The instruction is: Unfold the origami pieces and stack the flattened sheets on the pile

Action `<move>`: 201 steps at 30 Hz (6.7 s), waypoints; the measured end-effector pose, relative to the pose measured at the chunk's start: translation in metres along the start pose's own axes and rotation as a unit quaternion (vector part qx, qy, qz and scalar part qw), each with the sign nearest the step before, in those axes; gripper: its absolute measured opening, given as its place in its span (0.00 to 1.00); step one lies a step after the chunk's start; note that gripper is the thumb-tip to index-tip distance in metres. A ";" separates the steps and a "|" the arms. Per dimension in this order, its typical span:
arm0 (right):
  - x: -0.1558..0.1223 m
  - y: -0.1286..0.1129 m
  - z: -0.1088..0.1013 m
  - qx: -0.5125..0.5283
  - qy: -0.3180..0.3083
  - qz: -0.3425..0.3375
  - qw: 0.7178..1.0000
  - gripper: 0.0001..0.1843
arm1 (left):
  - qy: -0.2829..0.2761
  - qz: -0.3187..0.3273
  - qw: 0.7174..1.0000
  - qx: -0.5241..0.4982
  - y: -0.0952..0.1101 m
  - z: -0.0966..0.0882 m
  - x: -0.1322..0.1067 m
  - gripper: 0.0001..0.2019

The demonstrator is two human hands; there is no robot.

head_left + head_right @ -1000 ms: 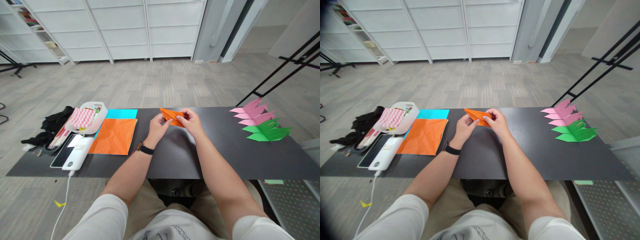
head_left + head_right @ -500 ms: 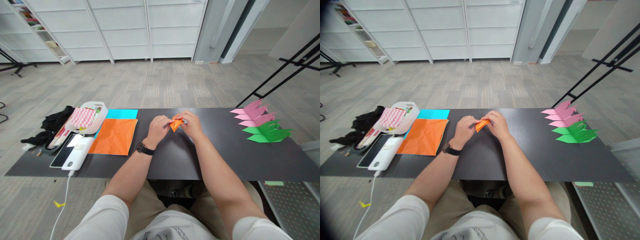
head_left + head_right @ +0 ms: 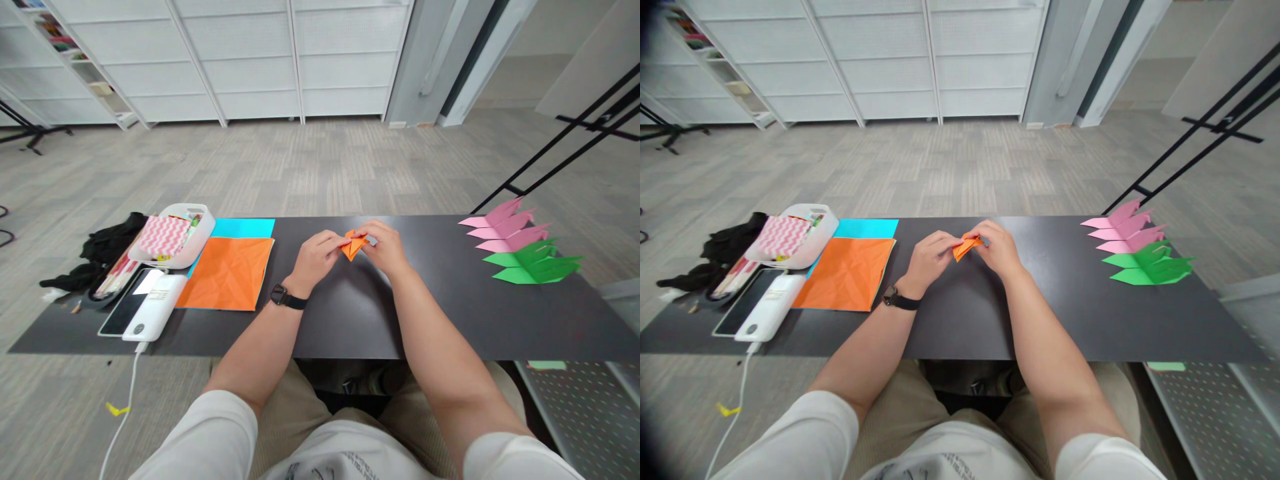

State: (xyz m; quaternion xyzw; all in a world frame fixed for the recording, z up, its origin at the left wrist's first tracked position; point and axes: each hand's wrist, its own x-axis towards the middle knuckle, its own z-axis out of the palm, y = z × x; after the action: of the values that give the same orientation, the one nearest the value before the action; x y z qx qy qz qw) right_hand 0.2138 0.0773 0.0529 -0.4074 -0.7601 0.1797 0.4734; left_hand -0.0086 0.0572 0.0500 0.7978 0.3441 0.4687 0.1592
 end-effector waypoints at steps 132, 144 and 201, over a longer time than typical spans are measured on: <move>-0.003 0.005 0.031 0.226 -0.057 0.236 0.944 0.25 | 0.095 -0.299 0.880 -0.358 -0.021 0.026 0.002 0.23; -0.007 -0.008 0.027 -0.010 -0.003 0.063 0.998 0.12 | 0.104 -0.290 0.895 -0.321 -0.019 0.038 -0.004 0.22; 0.002 0.039 -0.030 -0.166 0.150 0.163 0.961 0.14 | 0.054 -0.251 0.949 0.180 -0.026 -0.009 0.000 0.05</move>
State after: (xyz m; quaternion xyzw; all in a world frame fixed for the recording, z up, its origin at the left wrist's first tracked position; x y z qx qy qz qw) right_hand 0.2566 0.0990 0.0436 -0.6204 -0.6231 0.0629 0.4721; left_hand -0.0264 0.0749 0.0396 0.6745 0.6204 0.3856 0.1067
